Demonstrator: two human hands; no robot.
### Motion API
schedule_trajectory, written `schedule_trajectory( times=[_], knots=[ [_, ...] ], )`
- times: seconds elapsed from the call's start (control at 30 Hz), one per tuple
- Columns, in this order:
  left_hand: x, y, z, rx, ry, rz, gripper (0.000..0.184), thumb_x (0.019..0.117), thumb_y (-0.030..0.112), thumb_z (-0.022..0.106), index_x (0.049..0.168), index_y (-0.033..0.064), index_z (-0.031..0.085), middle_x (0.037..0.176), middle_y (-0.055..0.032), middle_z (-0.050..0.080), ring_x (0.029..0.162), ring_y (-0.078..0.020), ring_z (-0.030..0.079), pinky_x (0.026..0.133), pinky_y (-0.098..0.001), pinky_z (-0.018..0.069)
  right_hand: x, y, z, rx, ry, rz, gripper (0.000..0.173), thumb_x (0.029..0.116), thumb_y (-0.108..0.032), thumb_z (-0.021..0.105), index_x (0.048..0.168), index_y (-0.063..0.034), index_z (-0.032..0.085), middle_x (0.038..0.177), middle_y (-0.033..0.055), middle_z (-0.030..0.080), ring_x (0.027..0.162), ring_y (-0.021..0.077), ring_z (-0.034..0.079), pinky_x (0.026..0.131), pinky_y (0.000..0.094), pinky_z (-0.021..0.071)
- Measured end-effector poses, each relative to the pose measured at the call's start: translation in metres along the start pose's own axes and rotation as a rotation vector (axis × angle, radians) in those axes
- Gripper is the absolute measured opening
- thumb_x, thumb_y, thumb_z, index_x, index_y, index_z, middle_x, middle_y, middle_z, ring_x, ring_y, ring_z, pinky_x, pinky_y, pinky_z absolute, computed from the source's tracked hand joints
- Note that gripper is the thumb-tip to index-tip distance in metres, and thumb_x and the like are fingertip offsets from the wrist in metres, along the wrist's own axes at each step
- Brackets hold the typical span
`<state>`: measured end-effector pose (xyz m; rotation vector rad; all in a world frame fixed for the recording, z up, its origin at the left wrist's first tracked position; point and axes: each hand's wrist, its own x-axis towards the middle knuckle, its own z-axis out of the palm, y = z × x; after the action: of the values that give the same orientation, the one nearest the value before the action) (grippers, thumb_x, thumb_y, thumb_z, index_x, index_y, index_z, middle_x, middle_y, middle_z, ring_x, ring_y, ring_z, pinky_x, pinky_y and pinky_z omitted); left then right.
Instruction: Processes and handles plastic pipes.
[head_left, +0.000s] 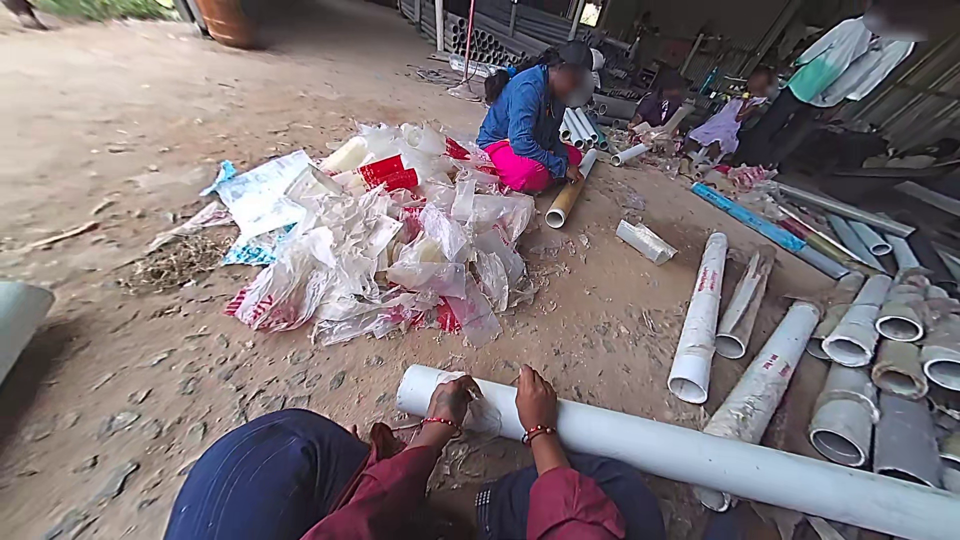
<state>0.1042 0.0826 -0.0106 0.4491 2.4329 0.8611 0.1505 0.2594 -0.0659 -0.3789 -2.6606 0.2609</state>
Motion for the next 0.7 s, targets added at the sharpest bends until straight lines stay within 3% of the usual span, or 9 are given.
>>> schedule_trajectory(
  times=[0.2,0.27,0.33,0.47,0.53,0.6,0.67,0.7],
  knots=[
    [-0.033,0.003,-0.013,0.097,-0.049,0.083,0.031,0.1053,-0.001,0.045,0.124,0.0007,0.07,0.123,-0.0229,0.071,0.12,-0.041,0.066,0.107,-0.0562,0.0467,0.003,-0.001,-0.002,0.003,-0.059,0.058,0.028,0.1033,-0.007,0.052,0.117,0.006,0.073,0.101,0.0241,0.076,0.092,0.0406,0.076,0.083,0.0547,0.0582],
    [-0.042,0.004,-0.035,0.057,0.065,0.215,0.033,0.1041,-0.004,0.043,0.116,-0.0005,0.074,0.118,-0.0219,0.073,0.115,-0.0399,0.068,0.104,-0.0563,0.0488,0.008,-0.003,-0.005,-0.007,-0.133,0.088,0.031,0.1052,-0.008,0.049,0.121,0.0056,0.071,0.106,0.0248,0.075,0.098,0.041,0.074,0.088,0.0548,0.0568],
    [-0.044,0.007,-0.065,0.044,0.184,0.275,0.032,0.1059,0.0,0.043,0.122,-0.0002,0.071,0.121,-0.0234,0.071,0.116,-0.0412,0.068,0.103,-0.0574,0.0498,0.005,-0.007,-0.007,-0.041,-0.176,0.086,0.031,0.106,-0.008,0.048,0.123,0.0056,0.07,0.108,0.0249,0.075,0.101,0.0411,0.074,0.09,0.0551,0.0557],
    [0.004,-0.006,-0.107,0.16,0.043,0.072,0.035,0.1095,0.014,0.047,0.141,0.0016,0.058,0.145,-0.0243,0.057,0.138,-0.0416,0.052,0.115,-0.058,0.0382,-0.001,-0.01,-0.005,-0.115,-0.11,0.031,0.029,0.1042,-0.007,0.05,0.12,0.0047,0.072,0.103,0.0232,0.076,0.094,0.0394,0.076,0.083,0.0541,0.0574],
    [0.031,-0.034,-0.092,0.211,-0.068,0.002,0.048,0.1079,0.032,0.055,0.146,0.003,0.054,0.149,-0.0262,0.053,0.143,-0.0435,0.046,0.118,-0.0611,0.0337,-0.006,-0.009,-0.003,-0.151,-0.043,-0.009,0.027,0.1025,-0.006,0.053,0.115,0.0044,0.074,0.097,0.0219,0.077,0.088,0.0382,0.077,0.078,0.0528,0.0589],
    [0.043,-0.056,-0.064,0.22,-0.169,-0.078,0.073,0.0989,0.049,0.066,0.154,0.0056,0.045,0.157,-0.0276,0.043,0.15,-0.0465,0.034,0.118,-0.0669,0.0272,-0.009,-0.008,0.001,-0.181,0.057,-0.079,0.025,0.1002,-0.006,0.056,0.11,0.0045,0.076,0.09,0.0213,0.077,0.08,0.037,0.077,0.072,0.0507,0.06],
    [0.045,-0.058,-0.043,0.196,-0.198,-0.208,0.092,0.0918,0.057,0.071,0.159,0.0061,0.035,0.163,-0.0287,0.03,0.154,-0.0489,0.021,0.118,-0.0709,0.0251,-0.011,-0.005,0.003,-0.203,0.134,-0.136,0.023,0.0979,-0.006,0.058,0.106,0.0043,0.077,0.086,0.0202,0.077,0.075,0.0356,0.077,0.066,0.049,0.0604],
    [0.046,-0.056,-0.043,0.129,-0.179,-0.258,0.094,0.0943,0.057,0.068,0.162,0.004,0.028,0.164,-0.0313,0.027,0.154,-0.0494,0.02,0.119,-0.07,0.024,-0.012,-0.004,0.003,-0.21,0.144,-0.151,0.023,0.0973,-0.006,0.058,0.105,0.0043,0.077,0.085,0.0197,0.077,0.075,0.0351,0.077,0.066,0.0483,0.0606]
  ],
)
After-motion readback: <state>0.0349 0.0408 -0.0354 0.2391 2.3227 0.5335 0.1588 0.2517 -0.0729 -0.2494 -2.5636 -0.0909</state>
